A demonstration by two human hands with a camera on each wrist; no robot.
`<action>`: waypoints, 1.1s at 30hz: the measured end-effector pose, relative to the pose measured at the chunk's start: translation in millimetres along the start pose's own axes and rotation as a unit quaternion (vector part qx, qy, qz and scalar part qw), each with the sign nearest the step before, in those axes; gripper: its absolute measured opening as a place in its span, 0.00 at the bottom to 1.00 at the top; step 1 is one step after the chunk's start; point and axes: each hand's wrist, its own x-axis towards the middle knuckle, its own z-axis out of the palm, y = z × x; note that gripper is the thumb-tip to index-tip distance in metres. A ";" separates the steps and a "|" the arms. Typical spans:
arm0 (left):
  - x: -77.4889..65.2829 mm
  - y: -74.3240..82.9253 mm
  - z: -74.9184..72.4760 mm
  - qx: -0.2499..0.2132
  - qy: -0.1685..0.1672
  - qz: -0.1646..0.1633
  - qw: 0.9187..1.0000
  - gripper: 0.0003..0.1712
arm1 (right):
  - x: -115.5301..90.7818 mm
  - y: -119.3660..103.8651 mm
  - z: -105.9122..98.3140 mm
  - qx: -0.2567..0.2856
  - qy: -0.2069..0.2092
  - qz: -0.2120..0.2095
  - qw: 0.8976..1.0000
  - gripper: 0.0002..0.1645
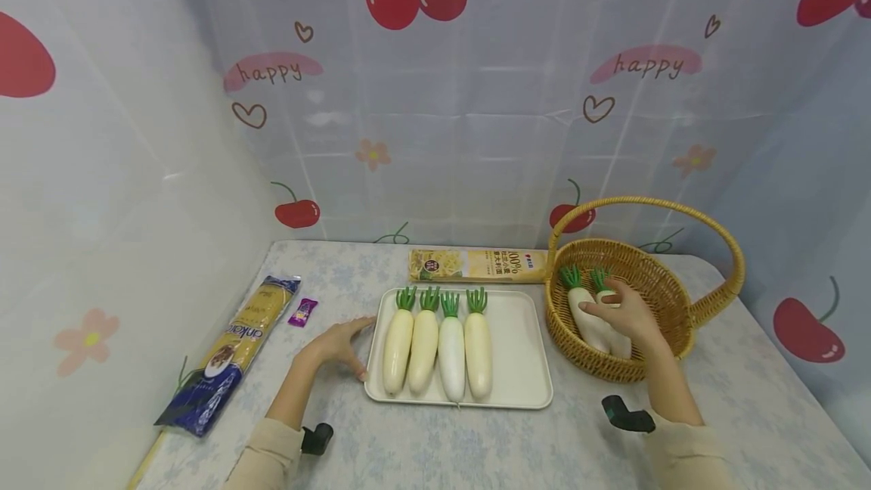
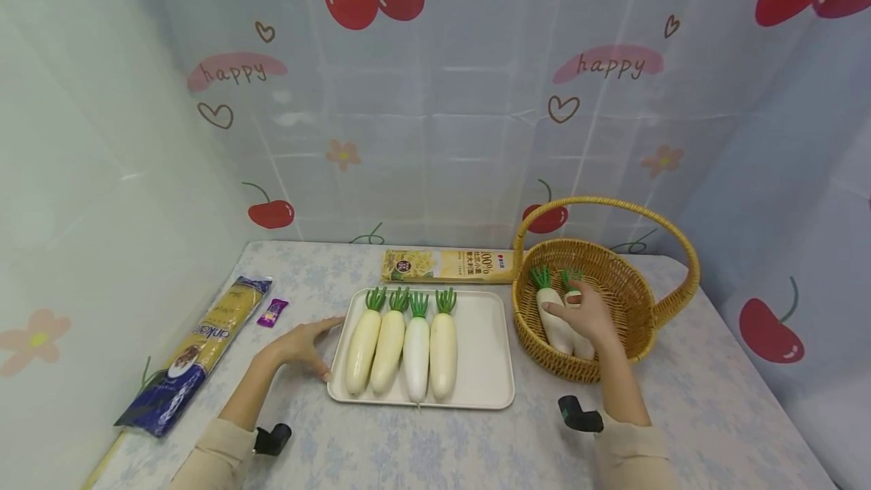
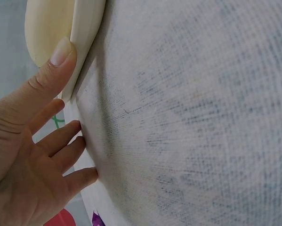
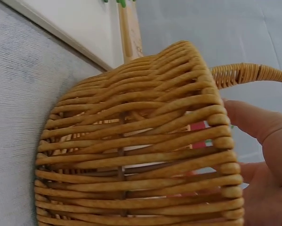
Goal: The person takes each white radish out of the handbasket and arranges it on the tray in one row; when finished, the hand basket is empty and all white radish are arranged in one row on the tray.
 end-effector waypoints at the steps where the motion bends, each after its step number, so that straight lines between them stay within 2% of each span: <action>1: 0.0 0.1 0.0 -0.001 0.000 0.000 1.000 0.62 | 1.0 0.3 1.1 0.001 -0.006 0.005 1.000 0.55; 6: 0.2 0.3 0.4 -0.001 0.001 0.003 1.000 0.61 | 5.8 1.8 5.1 0.010 -0.018 0.013 1.000 0.54; 10: 0.1 0.1 0.7 0.000 0.002 0.001 1.000 0.62 | 8.2 1.8 7.5 -0.008 -0.015 0.013 1.000 0.52; 22: 0.4 -0.8 1.0 0.002 0.001 0.001 1.000 0.62 | 10.2 -0.4 11.6 -0.112 -0.001 0.000 0.994 0.50; 29: 0.1 0.2 0.4 0.000 0.001 0.000 1.000 0.62 | 13.9 -0.2 12.7 -0.184 0.008 -0.014 0.983 0.49; 33: 0.0 0.8 0.0 0.003 0.001 0.001 1.000 0.62 | 15.8 -0.9 11.9 -0.207 0.003 -0.020 0.978 0.48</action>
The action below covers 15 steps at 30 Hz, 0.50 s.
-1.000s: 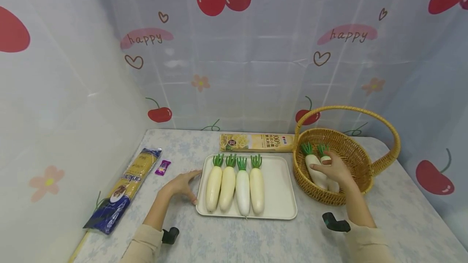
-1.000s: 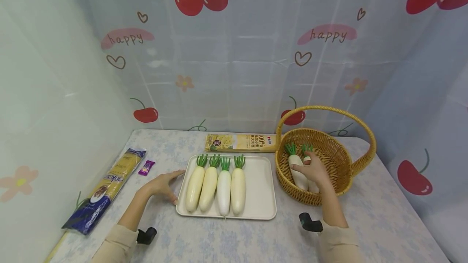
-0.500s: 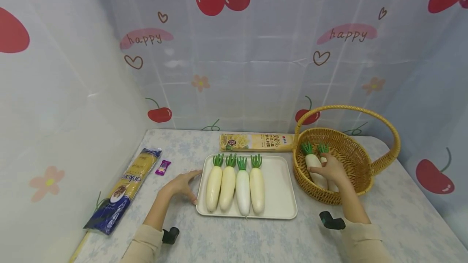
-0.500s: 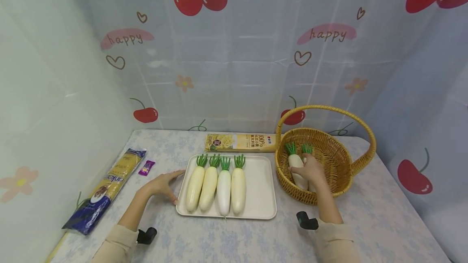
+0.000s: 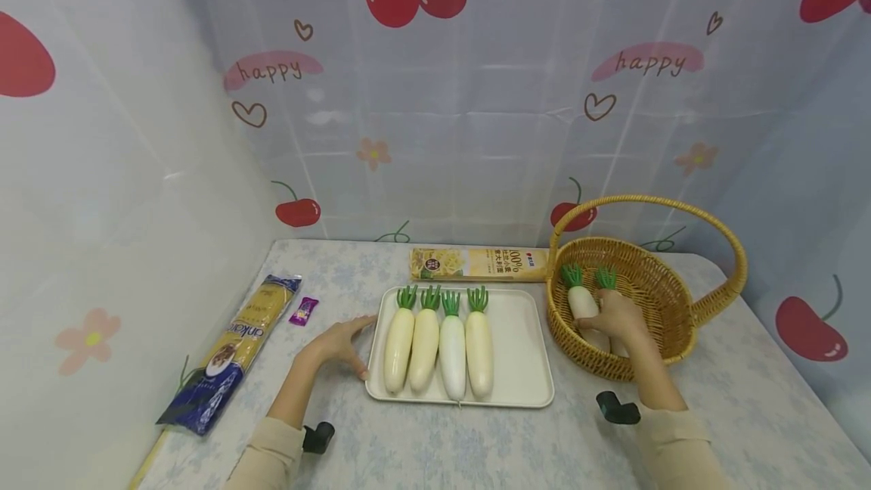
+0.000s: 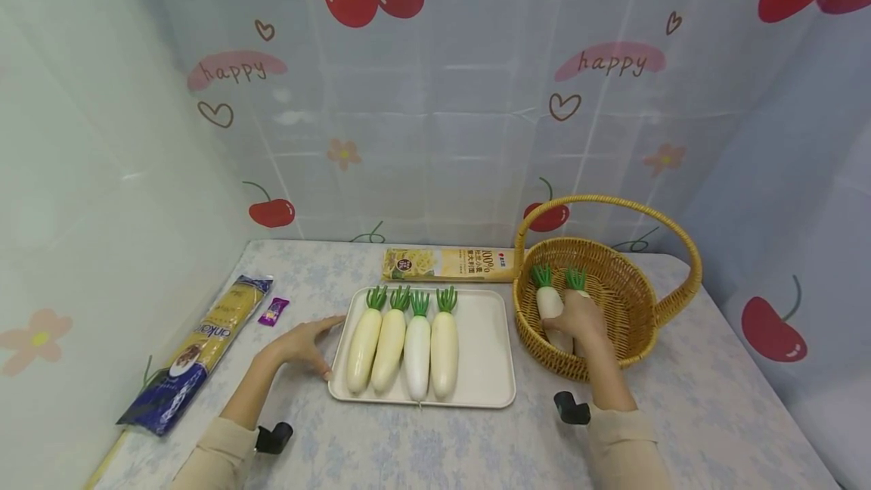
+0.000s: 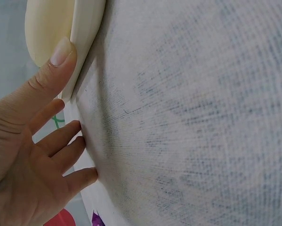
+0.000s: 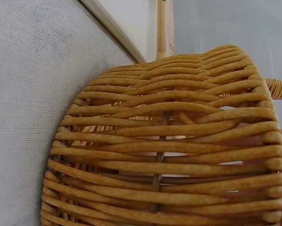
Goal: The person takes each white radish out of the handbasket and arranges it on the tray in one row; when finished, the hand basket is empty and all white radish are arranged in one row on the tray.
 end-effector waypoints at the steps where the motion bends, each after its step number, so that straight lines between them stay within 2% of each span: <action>1: 0.0 0.2 -0.3 0.000 0.001 0.000 1.000 0.62 | 0.5 -0.2 -0.3 -0.004 -0.001 -0.003 1.000 0.48; 6: 0.4 -0.7 -1.2 0.005 0.004 0.001 1.000 0.62 | 2.2 -0.7 -0.5 -0.016 -0.009 -0.018 1.000 0.47; 12: 1.4 -2.7 -0.6 -0.001 0.002 0.000 1.000 0.61 | 2.7 2.2 5.5 0.030 -0.049 -0.043 0.997 0.45; 15: 2.1 -3.2 0.2 -0.001 0.000 -0.001 1.000 0.61 | 2.7 5.8 8.9 0.050 -0.048 -0.040 0.997 0.44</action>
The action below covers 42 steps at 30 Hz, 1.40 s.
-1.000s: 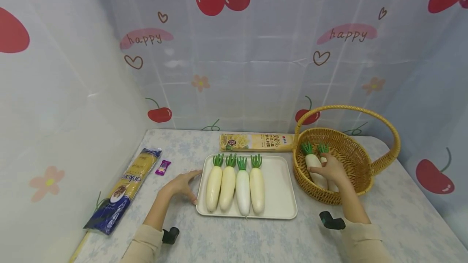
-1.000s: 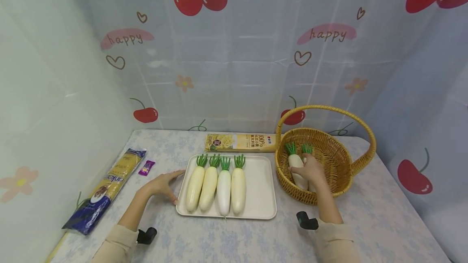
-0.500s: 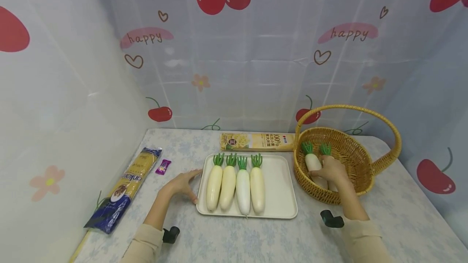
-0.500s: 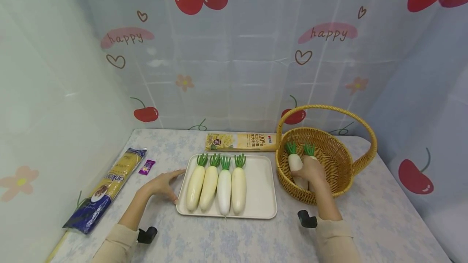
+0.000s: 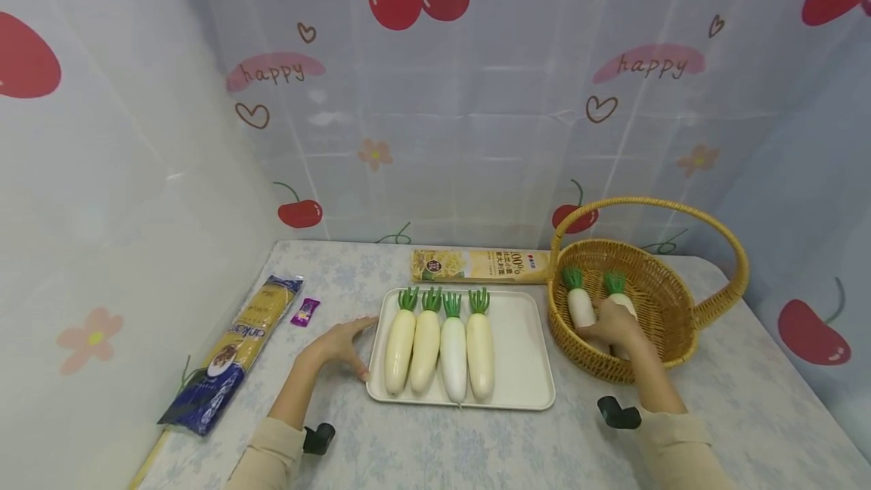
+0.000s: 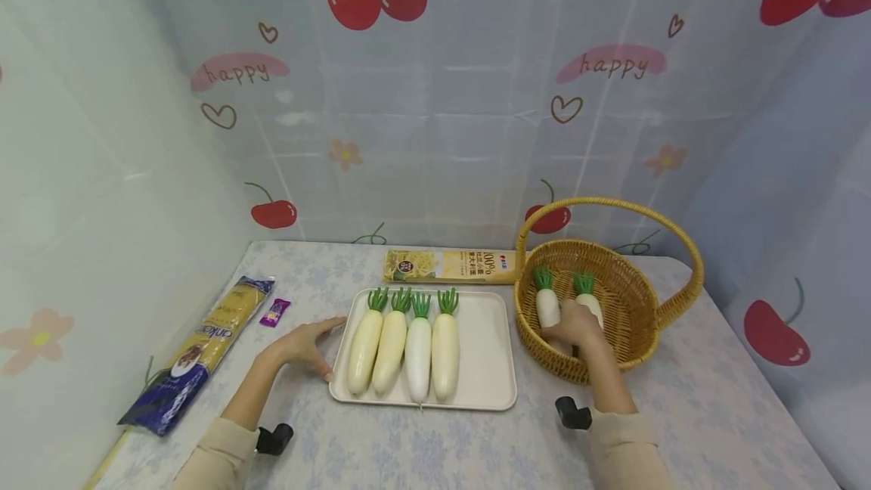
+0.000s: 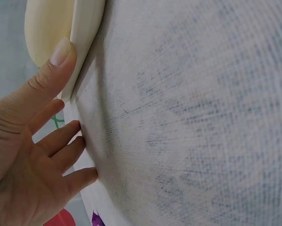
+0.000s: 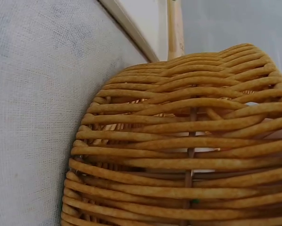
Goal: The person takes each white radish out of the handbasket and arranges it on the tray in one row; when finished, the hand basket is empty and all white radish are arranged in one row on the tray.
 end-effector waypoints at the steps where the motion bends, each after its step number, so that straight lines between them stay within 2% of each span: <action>1: 0.2 0.0 0.2 0.000 -0.001 0.001 1.000 0.61 | 0.2 2.1 0.7 0.005 0.005 0.000 1.000 0.44; 5: 0.9 0.9 -0.8 0.003 0.000 0.006 1.000 0.62 | 0.4 11.3 1.3 0.056 0.016 -0.002 0.998 0.43; 10: 0.4 2.4 -1.9 0.005 -0.001 0.005 1.000 0.62 | -2.0 17.7 -1.3 0.131 0.007 0.025 0.991 0.45; 17: -1.1 4.0 -2.1 0.002 -0.005 -0.006 1.000 0.62 | -8.3 13.8 -11.7 0.223 0.001 0.074 0.972 0.50; 20: -1.0 3.5 -1.8 0.002 -0.004 -0.006 1.000 0.62 | -10.5 12.7 -18.0 0.249 0.002 0.071 0.966 0.50; 26: -1.3 2.5 -0.4 -0.001 0.001 -0.001 1.000 0.62 | -14.4 10.5 -23.7 0.327 -0.008 0.067 0.943 0.51; 34: -1.4 2.3 0.1 0.002 0.005 0.004 1.000 0.62 | -25.6 1.4 -25.5 0.378 -0.012 0.048 0.925 0.50; 42: -1.7 2.7 0.3 0.004 0.004 0.002 1.000 0.61 | -41.7 -13.8 -16.5 0.393 -0.006 0.028 0.919 0.49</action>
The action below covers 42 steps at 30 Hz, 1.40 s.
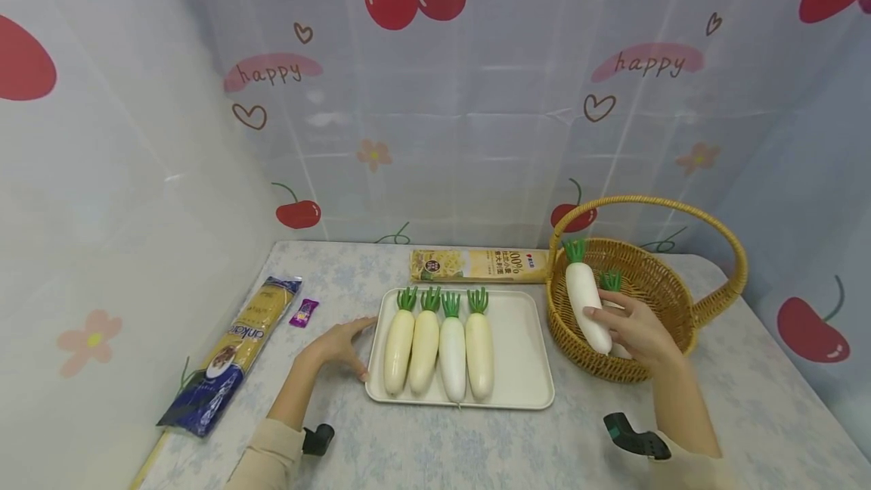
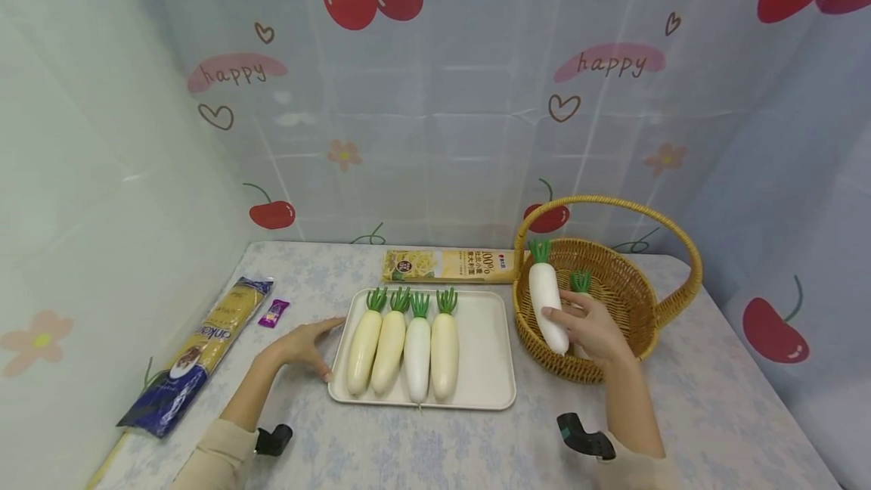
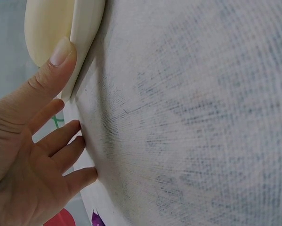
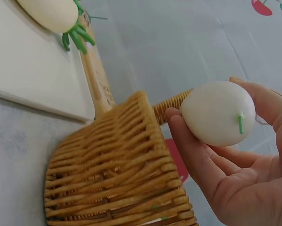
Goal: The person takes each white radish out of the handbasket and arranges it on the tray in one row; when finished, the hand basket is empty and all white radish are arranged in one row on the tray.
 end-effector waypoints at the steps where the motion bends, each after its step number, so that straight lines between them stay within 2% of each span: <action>1: 0.0 0.0 0.0 -0.001 0.000 0.000 1.000 0.61 | -1.5 -0.1 2.1 0.002 -0.002 -0.001 1.000 0.49; 19: 0.7 -0.5 0.6 -0.007 -0.003 -0.001 1.000 0.62 | -14.6 10.4 29.8 0.032 -0.006 -0.019 0.999 0.49; 25: 0.5 -1.1 0.9 -0.009 -0.002 -0.001 1.000 0.61 | -18.5 7.1 44.3 0.041 -0.022 -0.034 0.998 0.48; 34: 0.9 -2.3 1.0 -0.006 -0.004 0.003 1.000 0.62 | -7.1 9.6 72.2 0.018 -0.065 -0.041 0.997 0.49; 42: -0.2 -0.7 0.6 -0.003 -0.003 -0.003 1.000 0.61 | 5.1 15.9 89.1 -0.015 -0.059 -0.030 0.998 0.48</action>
